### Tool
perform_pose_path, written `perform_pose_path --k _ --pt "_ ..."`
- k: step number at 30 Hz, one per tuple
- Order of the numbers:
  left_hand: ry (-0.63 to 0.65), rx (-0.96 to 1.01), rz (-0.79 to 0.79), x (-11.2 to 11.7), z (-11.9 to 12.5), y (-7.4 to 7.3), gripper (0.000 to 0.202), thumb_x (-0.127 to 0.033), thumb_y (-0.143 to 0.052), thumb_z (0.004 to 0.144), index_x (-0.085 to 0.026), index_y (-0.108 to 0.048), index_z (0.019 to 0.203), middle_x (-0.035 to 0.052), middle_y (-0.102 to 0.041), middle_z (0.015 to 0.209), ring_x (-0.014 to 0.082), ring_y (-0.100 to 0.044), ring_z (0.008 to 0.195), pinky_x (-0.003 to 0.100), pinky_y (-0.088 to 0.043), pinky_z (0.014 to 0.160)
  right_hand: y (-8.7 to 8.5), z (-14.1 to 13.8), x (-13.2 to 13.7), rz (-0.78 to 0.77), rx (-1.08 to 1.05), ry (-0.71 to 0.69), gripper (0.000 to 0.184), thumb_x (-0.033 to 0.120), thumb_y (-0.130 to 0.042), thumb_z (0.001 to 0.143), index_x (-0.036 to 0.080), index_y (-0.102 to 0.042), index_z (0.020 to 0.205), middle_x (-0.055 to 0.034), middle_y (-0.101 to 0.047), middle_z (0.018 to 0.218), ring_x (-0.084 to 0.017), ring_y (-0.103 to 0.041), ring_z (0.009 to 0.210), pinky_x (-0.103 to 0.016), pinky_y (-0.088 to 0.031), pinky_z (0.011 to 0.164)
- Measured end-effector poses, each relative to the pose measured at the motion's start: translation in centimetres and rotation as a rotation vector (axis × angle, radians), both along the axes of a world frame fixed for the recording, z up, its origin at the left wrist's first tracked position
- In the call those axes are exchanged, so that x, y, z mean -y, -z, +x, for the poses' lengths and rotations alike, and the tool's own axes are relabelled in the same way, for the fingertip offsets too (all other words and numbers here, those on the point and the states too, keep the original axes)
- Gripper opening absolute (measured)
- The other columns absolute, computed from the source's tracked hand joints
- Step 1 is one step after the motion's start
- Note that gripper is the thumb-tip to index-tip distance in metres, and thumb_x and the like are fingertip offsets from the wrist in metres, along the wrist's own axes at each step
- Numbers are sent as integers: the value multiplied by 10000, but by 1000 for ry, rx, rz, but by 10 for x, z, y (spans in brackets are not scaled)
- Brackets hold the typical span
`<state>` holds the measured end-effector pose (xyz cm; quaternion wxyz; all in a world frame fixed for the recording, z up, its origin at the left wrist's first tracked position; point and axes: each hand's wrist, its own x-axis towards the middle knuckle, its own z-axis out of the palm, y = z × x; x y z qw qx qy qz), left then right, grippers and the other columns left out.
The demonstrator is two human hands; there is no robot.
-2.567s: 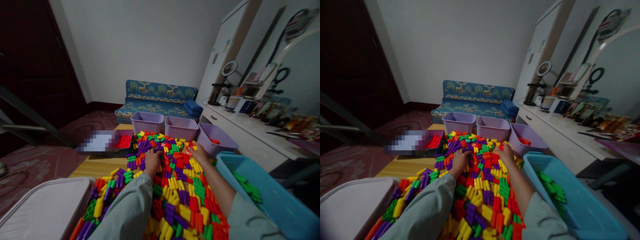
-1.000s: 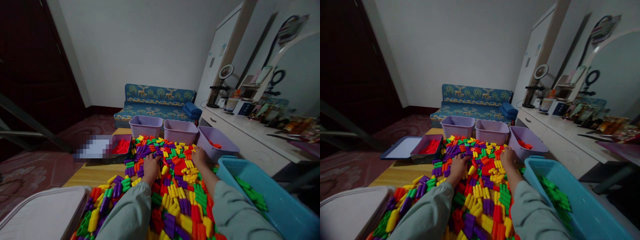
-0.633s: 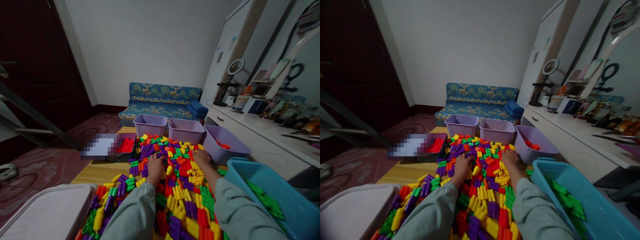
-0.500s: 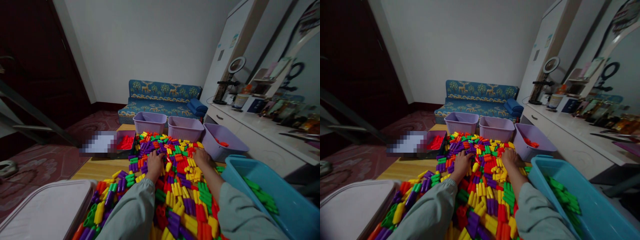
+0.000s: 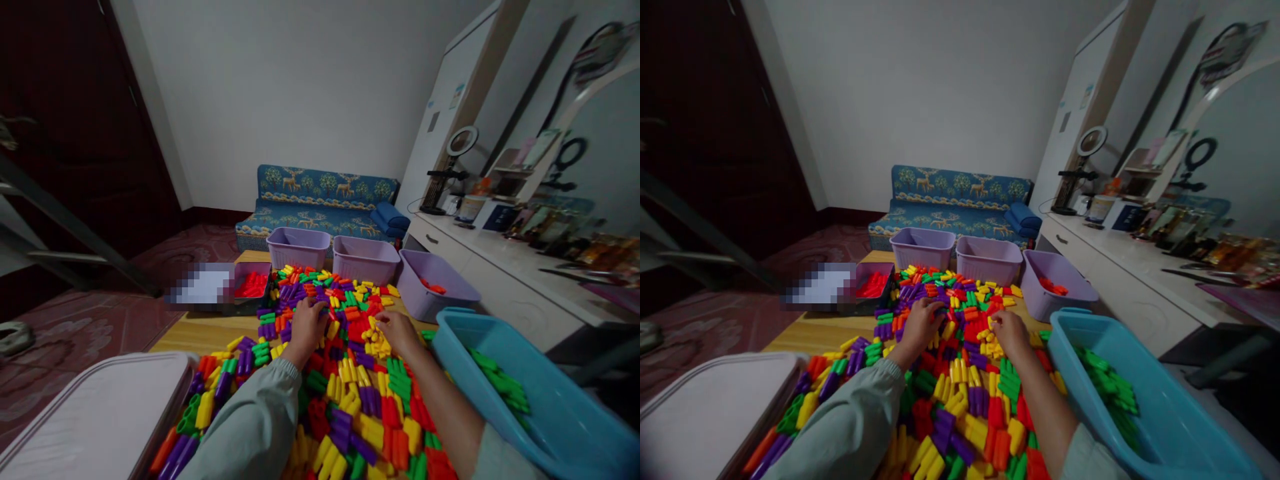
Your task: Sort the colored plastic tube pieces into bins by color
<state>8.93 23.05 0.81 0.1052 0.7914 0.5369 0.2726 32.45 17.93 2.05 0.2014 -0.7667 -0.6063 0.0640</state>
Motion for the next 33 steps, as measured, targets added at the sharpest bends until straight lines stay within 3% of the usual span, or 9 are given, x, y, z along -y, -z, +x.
perform_pose_path --k 5,8,11,15,18,20,23,27,33 --pt "72 -123 -103 28 3 -4 450 -429 -616 788 -293 -575 1215 65 -607 1068 219 -574 996 284 -437 782 5 -8 26 -178 130 5 516 349 -727 658 246 -639 1155 -102 -661 1112 -277 -619 1011 -354 -452 829" --pt "70 -92 -137 31 7 4 391 -353 -633 776 -284 -614 1161 67 -634 1056 231 -584 1013 283 -438 779 12 -18 24 -127 69 -24 485 307 -706 675 247 -644 1153 -109 -657 1116 -281 -610 1039 -367 -445 864" --pt "53 220 -224 24 7 12 311 -305 -574 810 -234 -641 1105 64 -682 947 208 -630 923 273 -456 755 15 -35 7 60 -229 -117 382 351 -642 727 227 -671 1087 -87 -690 1040 -256 -627 999 -361 -455 873" --pt "64 825 -490 11 1 20 390 -416 -578 787 -162 -619 1081 44 -676 740 195 -655 660 282 -496 601 17 -69 -21 235 -862 -146 431 476 -628 716 196 -667 1041 -60 -714 928 -232 -665 865 -337 -509 777" --pt "115 1233 -754 7 -6 21 492 -370 -667 723 -166 -546 1154 56 -677 873 187 -669 707 294 -528 626 21 -92 -32 209 -1167 -94 508 549 -652 682 190 -657 1042 -59 -712 882 -227 -675 782 -304 -525 649" --pt "198 1462 -936 7 -11 19 514 -327 -665 739 -195 -495 1206 63 -662 995 172 -673 809 302 -538 720 24 -101 -34 178 -1197 -118 538 557 -672 669 193 -653 1064 -66 -710 898 -238 -674 783 -304 -525 621" --pt "320 1660 -1107 9 -16 11 378 -383 -564 838 -202 -515 1166 60 -647 1045 150 -658 883 308 -521 825 26 -104 -32 209 -1119 -220 536 514 -701 670 202 -649 1103 -84 -694 1036 -267 -647 953 -346 -532 769" --pt "290 1775 -1192 11 -20 4 313 -456 -498 879 -188 -555 1030 38 -653 977 137 -646 869 302 -521 834 23 -105 -25 221 -1085 -309 546 451 -695 707 211 -610 1189 -83 -626 1217 -272 -552 1158 -392 -459 961" --pt "350 1882 -1244 9 -25 10 289 -400 -543 864 -188 -546 1061 45 -667 972 155 -655 861 271 -547 733 11 -111 -11 185 -1200 -433 562 309 -727 692 249 -576 1230 -59 -598 1259 -237 -547 1163 -381 -445 976"
